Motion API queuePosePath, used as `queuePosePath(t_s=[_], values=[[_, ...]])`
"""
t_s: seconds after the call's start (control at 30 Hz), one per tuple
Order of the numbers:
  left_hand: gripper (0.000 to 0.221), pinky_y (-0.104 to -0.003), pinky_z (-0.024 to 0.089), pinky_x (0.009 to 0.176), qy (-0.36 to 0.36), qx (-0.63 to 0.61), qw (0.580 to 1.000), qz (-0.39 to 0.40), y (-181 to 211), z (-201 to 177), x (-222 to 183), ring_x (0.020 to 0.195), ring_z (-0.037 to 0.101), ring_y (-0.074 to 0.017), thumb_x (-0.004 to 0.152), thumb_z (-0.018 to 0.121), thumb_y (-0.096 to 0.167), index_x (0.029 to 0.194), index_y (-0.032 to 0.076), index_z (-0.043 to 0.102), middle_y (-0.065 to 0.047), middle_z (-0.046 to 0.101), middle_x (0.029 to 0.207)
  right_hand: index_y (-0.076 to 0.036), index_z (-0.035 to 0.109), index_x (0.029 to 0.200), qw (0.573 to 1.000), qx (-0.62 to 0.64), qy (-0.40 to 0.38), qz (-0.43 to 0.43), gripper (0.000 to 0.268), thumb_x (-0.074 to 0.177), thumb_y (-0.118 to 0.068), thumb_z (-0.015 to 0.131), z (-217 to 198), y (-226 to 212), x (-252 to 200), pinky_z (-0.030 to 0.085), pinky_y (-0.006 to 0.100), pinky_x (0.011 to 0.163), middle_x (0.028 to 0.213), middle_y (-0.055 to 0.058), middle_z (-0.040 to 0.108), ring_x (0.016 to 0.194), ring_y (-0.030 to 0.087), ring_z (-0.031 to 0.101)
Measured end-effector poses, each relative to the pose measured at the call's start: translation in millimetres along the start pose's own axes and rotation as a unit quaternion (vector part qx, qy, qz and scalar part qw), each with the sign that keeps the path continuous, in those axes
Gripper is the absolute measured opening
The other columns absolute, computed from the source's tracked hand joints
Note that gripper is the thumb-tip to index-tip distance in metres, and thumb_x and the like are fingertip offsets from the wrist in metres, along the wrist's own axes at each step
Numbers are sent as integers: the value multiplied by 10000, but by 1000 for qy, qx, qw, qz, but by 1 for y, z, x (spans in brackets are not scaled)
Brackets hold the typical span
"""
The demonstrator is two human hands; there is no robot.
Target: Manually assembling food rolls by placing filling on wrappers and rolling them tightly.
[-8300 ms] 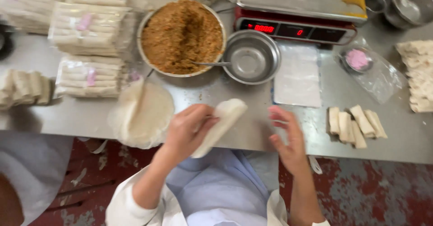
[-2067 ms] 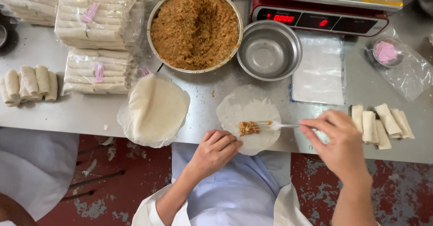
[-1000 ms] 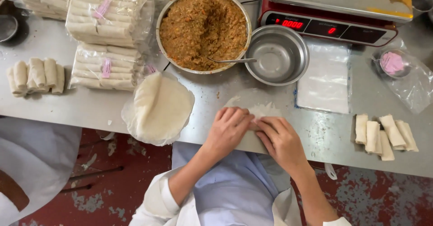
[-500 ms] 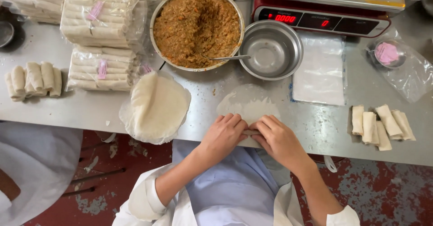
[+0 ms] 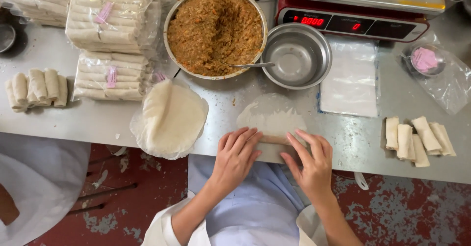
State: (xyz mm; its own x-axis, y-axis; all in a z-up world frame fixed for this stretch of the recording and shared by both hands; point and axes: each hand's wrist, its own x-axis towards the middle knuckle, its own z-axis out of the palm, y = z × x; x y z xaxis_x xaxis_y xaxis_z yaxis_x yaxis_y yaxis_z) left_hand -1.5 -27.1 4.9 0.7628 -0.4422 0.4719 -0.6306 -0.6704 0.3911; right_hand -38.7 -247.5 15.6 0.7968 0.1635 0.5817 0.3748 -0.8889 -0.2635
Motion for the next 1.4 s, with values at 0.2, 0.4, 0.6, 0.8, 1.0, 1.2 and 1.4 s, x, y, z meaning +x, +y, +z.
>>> queuePosePath(t_s=[0.2,0.4,0.6,0.8,1.0,1.2,1.4], values=[[439,-473,356,1128,-26,37,999,-8,-1,3,-12,1372,493,-267,1068,504,354,1433,122,577,-59,567,1406,-90,560,1479,992,-119,-37,-2,624,1071,-530,386,1,-19,-5,281,533,1162,1517,145,514,1357,312,478],[298,-482,384,1061,-87,-84,992,-35,-30,-15,12,1252,534,-266,971,654,296,1239,178,702,-24,604,1200,-172,678,1357,996,11,-80,25,397,982,-294,638,-15,13,7,386,528,1103,1419,92,572,1275,329,543],[116,-310,453,735,8,7,1000,9,-43,4,3,776,529,-176,986,659,315,951,209,692,36,494,796,-356,784,1182,995,-96,-17,-11,241,970,-272,705,-8,43,-13,483,334,851,883,-80,555,843,166,535],[136,-290,502,727,66,35,986,149,-31,1,30,744,601,-192,1035,570,169,955,153,678,-17,569,779,-205,816,1083,993,-67,50,-80,182,977,-152,678,27,38,-13,546,305,705,824,-3,637,720,176,593],[140,-312,543,811,48,-17,970,237,-10,-18,47,942,684,-270,1046,545,60,1057,47,683,-121,662,956,-38,696,1254,993,110,20,48,412,856,-65,797,2,-21,29,613,327,825,1035,59,682,935,224,713],[145,-304,533,779,-6,-83,983,162,-14,-7,41,967,679,-246,1048,551,148,1103,62,655,-95,699,954,-58,793,1079,982,142,71,99,186,895,-33,779,-3,-23,41,607,323,764,990,52,702,878,223,714],[189,-295,528,760,-15,-96,983,153,-11,-16,45,927,664,-229,1070,526,198,1069,65,659,-75,708,917,-77,819,1058,989,77,120,46,163,902,-41,789,4,-28,41,591,312,749,985,43,730,838,214,693]])
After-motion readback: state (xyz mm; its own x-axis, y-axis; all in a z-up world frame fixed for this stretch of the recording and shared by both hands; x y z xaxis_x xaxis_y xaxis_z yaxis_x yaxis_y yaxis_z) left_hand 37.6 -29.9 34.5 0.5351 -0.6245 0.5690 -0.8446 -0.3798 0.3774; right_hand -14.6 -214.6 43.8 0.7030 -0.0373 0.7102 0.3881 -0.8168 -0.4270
